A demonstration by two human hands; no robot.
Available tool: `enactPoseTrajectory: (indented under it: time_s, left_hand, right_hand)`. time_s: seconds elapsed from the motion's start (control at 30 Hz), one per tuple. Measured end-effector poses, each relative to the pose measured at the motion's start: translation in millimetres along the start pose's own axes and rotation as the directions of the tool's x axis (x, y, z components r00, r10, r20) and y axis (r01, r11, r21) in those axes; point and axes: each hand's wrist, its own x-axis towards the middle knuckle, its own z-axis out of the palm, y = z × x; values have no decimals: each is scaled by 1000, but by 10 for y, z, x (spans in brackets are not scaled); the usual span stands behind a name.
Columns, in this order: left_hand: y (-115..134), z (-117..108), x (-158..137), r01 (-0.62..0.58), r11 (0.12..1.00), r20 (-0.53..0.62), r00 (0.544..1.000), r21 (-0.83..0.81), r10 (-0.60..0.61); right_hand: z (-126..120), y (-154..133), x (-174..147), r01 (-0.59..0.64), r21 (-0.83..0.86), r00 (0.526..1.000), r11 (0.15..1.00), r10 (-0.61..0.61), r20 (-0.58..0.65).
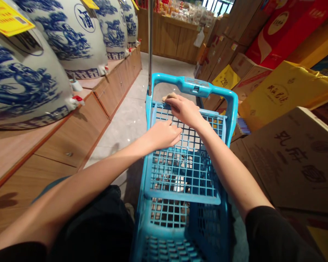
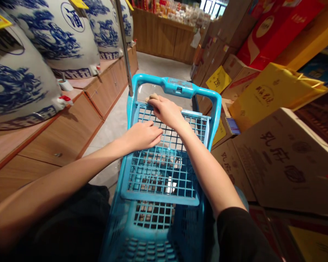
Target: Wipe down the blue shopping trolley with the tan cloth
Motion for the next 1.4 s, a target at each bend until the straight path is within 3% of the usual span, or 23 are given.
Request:
enactPoseTrajectory:
  time_s: [0.27, 0.5, 0.73, 0.97, 1.23, 1.4]
  left_hand:
    - [-16, 36, -7, -37, 999, -53, 998, 20, 38]
    - [-11, 17, -12, -30, 999, -26, 999, 35, 31]
    - [0, -2, -16, -32, 999, -21, 999, 26, 32]
    - [-10, -25, -20, -29, 999, -7, 1000, 39, 29]
    - [-28, 4, -49, -39, 999, -52, 998, 10, 39]
    - [5, -12, -15, -34, 999, -16, 999, -1, 34]
  right_hand:
    - [-113, 79, -57, 26, 3, 999, 1000, -26, 32]
    - [-34, -9, 17, 4, -30, 1000, 1000, -4, 17]
    - [-121, 80, -80, -4, -12, 1000, 1000, 4, 26]
    - [-48, -22, 113, 1, -32, 999, 999, 1, 55]
    - [-225, 104, -163, -17, 25, 999, 1000, 16, 45]
    - [-112, -22, -125, -64, 0, 998, 998, 64, -2]
